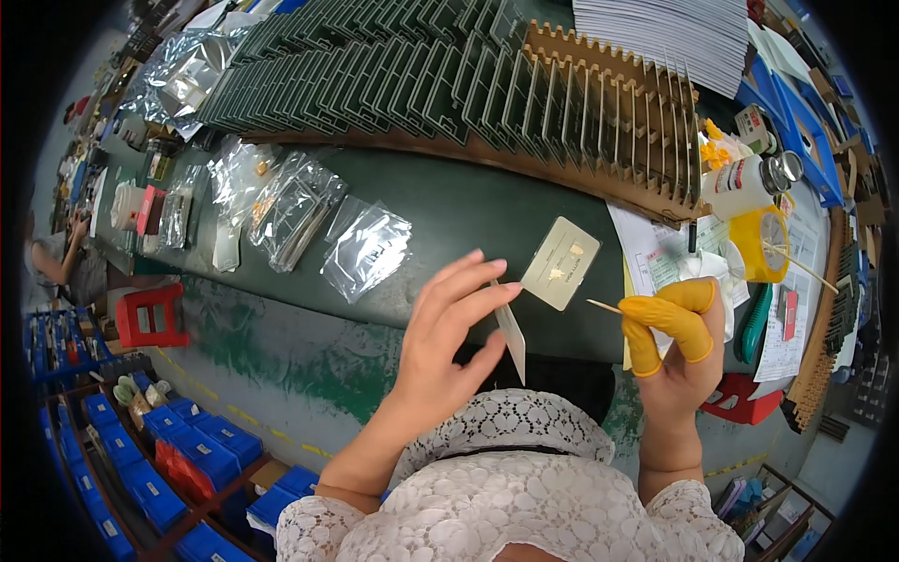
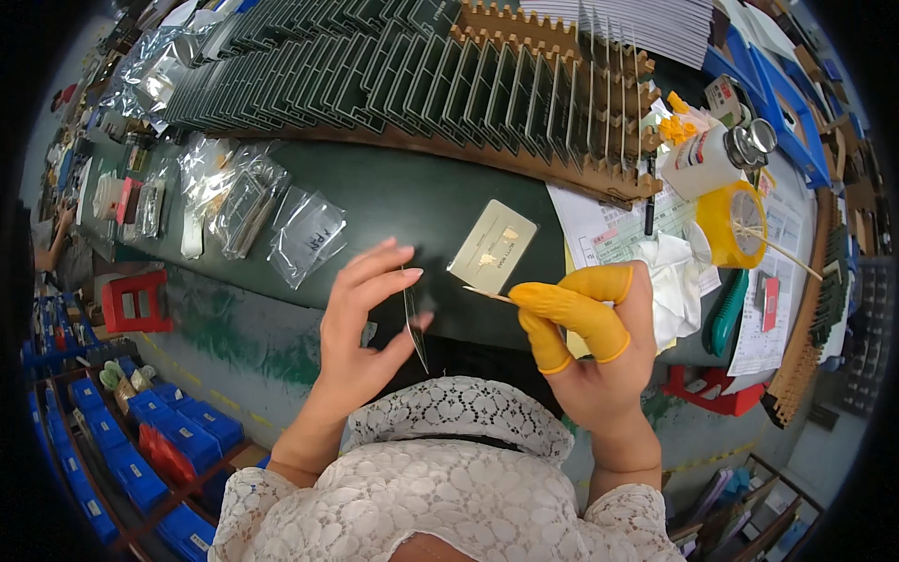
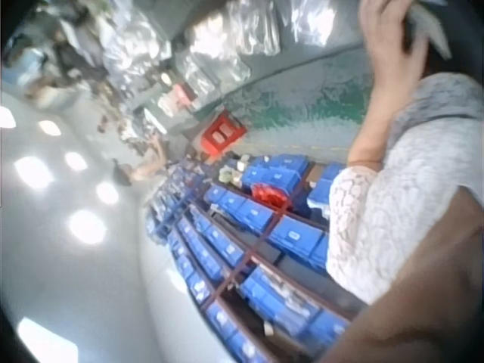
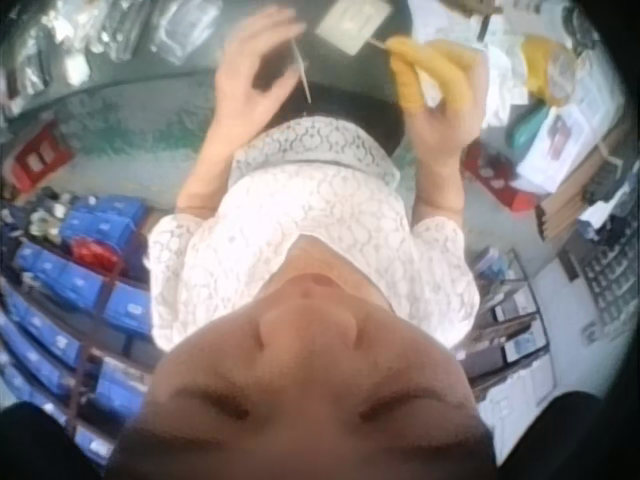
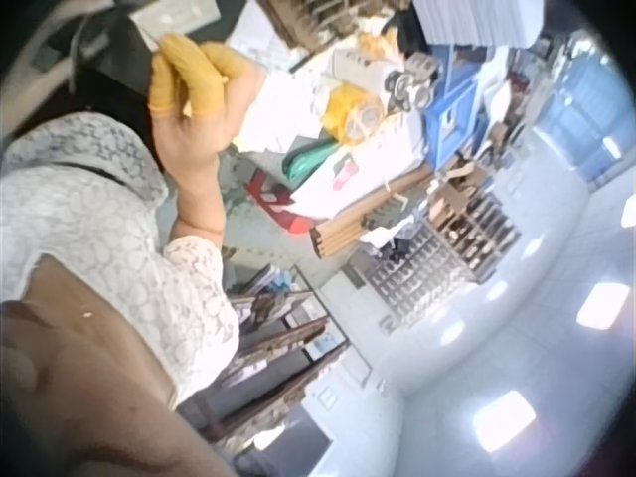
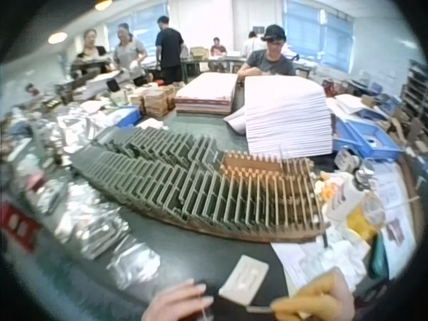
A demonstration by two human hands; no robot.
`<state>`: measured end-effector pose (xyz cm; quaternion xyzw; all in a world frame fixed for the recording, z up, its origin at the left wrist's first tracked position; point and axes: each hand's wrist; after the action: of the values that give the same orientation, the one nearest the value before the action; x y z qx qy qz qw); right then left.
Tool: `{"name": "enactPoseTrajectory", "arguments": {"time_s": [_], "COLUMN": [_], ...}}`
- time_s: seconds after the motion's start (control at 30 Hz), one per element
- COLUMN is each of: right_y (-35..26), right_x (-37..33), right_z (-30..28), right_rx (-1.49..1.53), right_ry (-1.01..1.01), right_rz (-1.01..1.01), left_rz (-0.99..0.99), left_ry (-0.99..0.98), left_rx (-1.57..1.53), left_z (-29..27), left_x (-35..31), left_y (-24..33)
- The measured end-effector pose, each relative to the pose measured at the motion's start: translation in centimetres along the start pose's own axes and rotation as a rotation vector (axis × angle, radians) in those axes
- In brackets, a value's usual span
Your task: The person applies a substance from a small container onto a rectangular card using a wooden stick. They then use the stick to spread the substance evenly across the card's surface. The person repeats this process on a second card, carefully manipulating the stick to cover the area.
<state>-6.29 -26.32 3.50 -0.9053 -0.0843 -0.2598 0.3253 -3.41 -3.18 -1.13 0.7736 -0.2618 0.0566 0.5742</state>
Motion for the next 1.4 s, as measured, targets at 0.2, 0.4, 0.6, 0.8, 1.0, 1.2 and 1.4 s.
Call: {"name": "enactPoseTrajectory", "arguments": {"time_s": [0.2, 0.4, 0.6, 0.8, 1.0, 1.2, 1.4], "right_y": [0.2, 0.2, 0.5, 1.0, 2.0, 3.1, 3.4], "right_x": [-0.1, -0.3, -0.3, -0.5, -0.3, -1.5, -0.9], "right_z": [0.2, 0.2, 0.5, 0.8, 1.3, 1.7, 1.3], "right_rx": [0.044, 0.074, 0.040, 0.105, 0.124, -0.267, 0.237], "right_ry": [-0.005, -0.025, -0.079, -0.056, -0.012, 0.041, -0.041], "right_rz": [-0.004, 0.022, 0.000, 0.101, 0.153, -0.057, 0.132], "left_rz": [0.306, 0.355, 0.351, -0.139, -0.647, -0.635, -0.597], "left_ry": [0.157, 0.217, 0.228, 0.101, 0.008, 0.196, 0.346], "left_rx": [0.325, 0.313, 0.305, -0.148, -1.272, -0.905, -0.773], "left_z": [0.3, 0.2, 0.2, -0.3, -2.0, -1.1, -1.5], "left_x": [-0.5, -0.5, -0.5, -0.9, -1.2, -0.5, 0.2], "left_y": [-1.4, -1.7, -1.9, -0.8, -0.7, 0.9, 1.3]}}
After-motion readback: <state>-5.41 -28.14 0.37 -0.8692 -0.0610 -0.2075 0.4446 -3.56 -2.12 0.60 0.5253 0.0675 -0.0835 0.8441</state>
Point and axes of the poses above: each hand's wrist, its own x-axis towards the middle knuckle, its own z-axis out of the palm, y = z × x, and after that the axes turned 11 degrees about -x, right-handed
